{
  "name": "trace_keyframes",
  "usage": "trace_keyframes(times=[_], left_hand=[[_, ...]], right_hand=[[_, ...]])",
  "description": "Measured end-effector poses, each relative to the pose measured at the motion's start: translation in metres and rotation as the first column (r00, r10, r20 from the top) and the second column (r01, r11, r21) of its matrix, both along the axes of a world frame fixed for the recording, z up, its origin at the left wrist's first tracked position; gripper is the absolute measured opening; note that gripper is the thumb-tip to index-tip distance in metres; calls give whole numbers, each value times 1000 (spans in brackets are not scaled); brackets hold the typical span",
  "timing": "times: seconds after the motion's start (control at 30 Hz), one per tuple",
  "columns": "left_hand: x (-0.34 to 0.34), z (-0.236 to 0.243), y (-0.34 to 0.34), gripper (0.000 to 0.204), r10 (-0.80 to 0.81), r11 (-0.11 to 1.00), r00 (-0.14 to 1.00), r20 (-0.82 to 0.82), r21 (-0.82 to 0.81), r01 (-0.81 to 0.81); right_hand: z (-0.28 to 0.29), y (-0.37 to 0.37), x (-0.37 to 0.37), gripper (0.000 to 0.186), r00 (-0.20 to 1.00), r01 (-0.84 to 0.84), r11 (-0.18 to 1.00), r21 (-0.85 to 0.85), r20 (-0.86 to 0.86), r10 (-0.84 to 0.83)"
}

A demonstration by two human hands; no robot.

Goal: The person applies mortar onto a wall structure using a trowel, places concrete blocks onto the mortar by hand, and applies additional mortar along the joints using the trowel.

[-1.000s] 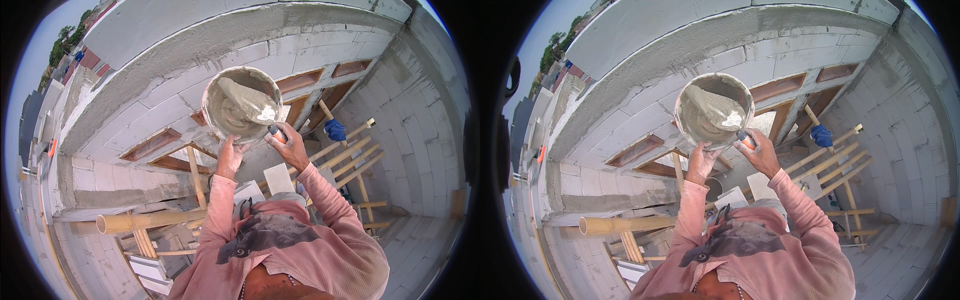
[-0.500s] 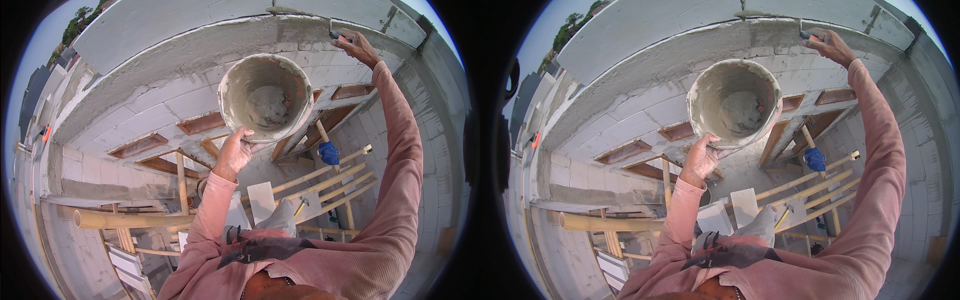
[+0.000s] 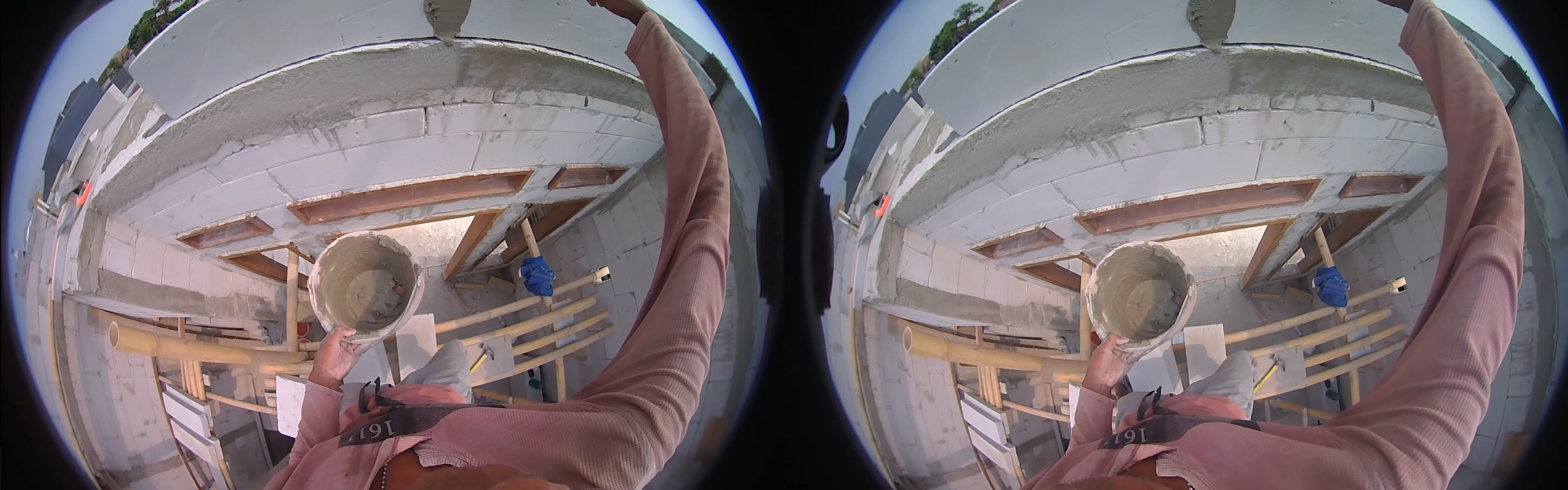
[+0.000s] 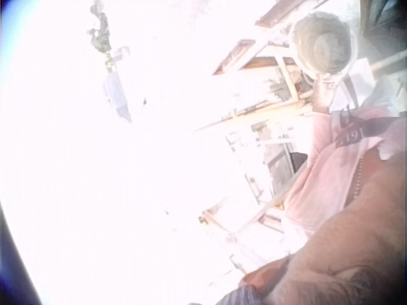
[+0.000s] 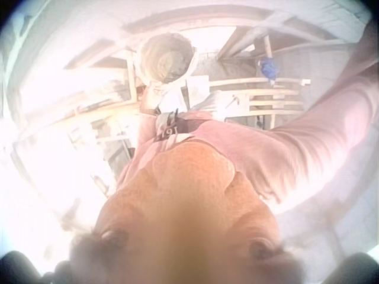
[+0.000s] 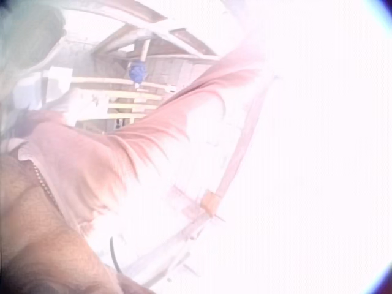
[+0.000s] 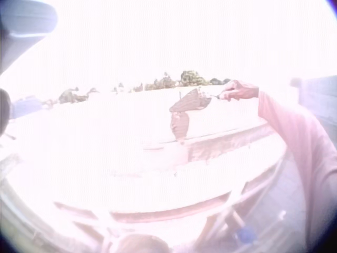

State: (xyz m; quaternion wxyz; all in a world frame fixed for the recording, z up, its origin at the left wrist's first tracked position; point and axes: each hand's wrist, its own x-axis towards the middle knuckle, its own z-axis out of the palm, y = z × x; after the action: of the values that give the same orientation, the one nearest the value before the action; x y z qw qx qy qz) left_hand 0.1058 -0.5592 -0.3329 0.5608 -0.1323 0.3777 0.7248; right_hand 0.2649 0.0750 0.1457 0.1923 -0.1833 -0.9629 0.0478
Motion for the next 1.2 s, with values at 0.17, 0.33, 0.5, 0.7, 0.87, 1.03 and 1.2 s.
trace_keyframes(times=[0.17,0.33,0.5,0.7,0.87,1.03,1.2], left_hand=[[-3,-33,-44,44,88,996,990,115,-45,-83],[-3,-40,-68,43,193,980,964,183,-83,-181],[-6,-36,-81,45,286,957,910,301,-45,-286],[-6,-27,-78,48,292,956,917,271,-82,-281],[-4,-29,-74,45,271,962,928,255,-31,-272],[-5,-49,-88,41,260,965,949,178,-80,-249],[2,-41,-84,28,247,958,966,72,-168,-233]], right_hand=[[14,1,-1,40,996,-24,999,24,-86,26],[-55,-36,30,48,930,134,991,-20,-343,-133],[-168,-50,33,47,973,119,982,150,-212,-86],[-211,-45,13,48,981,107,977,184,-177,-74],[-181,-59,5,45,966,256,912,322,-126,-226],[-150,-62,1,44,976,218,908,357,-84,-201],[-127,-50,11,44,971,202,897,393,-201,-130]])
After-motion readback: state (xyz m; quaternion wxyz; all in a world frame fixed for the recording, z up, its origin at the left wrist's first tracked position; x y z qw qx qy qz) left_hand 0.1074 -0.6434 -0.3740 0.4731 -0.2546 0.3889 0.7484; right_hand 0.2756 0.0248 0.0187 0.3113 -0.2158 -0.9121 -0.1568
